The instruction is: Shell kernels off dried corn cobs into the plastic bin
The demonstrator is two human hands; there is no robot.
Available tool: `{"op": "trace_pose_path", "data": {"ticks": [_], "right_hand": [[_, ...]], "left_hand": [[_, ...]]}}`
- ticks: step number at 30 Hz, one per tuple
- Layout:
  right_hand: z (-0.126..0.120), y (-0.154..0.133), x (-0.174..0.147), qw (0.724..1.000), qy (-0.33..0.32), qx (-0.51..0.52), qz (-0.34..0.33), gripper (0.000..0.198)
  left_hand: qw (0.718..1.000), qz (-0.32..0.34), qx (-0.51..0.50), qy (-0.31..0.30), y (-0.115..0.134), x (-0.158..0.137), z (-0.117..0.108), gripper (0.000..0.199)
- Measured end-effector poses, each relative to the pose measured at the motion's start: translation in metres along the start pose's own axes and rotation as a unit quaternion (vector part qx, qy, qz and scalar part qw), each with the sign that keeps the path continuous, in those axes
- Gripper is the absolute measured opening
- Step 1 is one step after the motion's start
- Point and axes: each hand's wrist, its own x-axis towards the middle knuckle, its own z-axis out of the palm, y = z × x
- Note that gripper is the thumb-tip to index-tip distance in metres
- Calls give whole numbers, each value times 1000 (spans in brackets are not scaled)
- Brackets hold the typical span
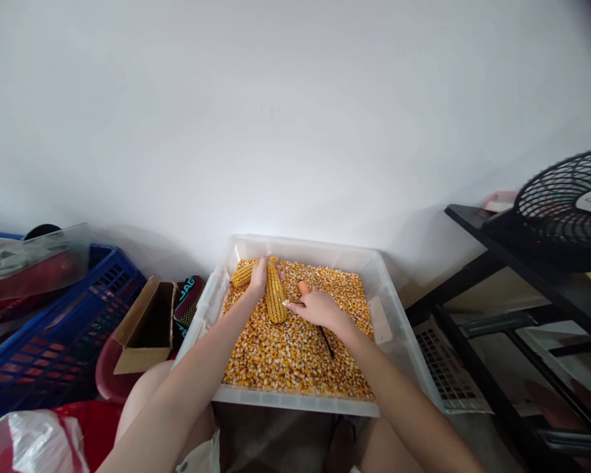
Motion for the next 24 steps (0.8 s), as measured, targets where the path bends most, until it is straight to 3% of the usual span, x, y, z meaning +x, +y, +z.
{"op": "trace_pose_path", "data": {"ticks": [3,9,17,24], "right_hand": [[-1,0,0,1000,-13,12,7,83],[-6,-3,0,999,34,-6,25,74],[-1,-7,-8,998,-35,3,-52,37],[-3,-15,-8,998,-4,-27,-56,34]], "left_hand": [[1000,-2,-7,4,-2,2,-2,33],[1000,-5,-11,-4,-4,6,-3,32],[999,-48,11,-16,-1,5,-5,41],[999,-40,-16,-10,-1,3,-3,39]]}}
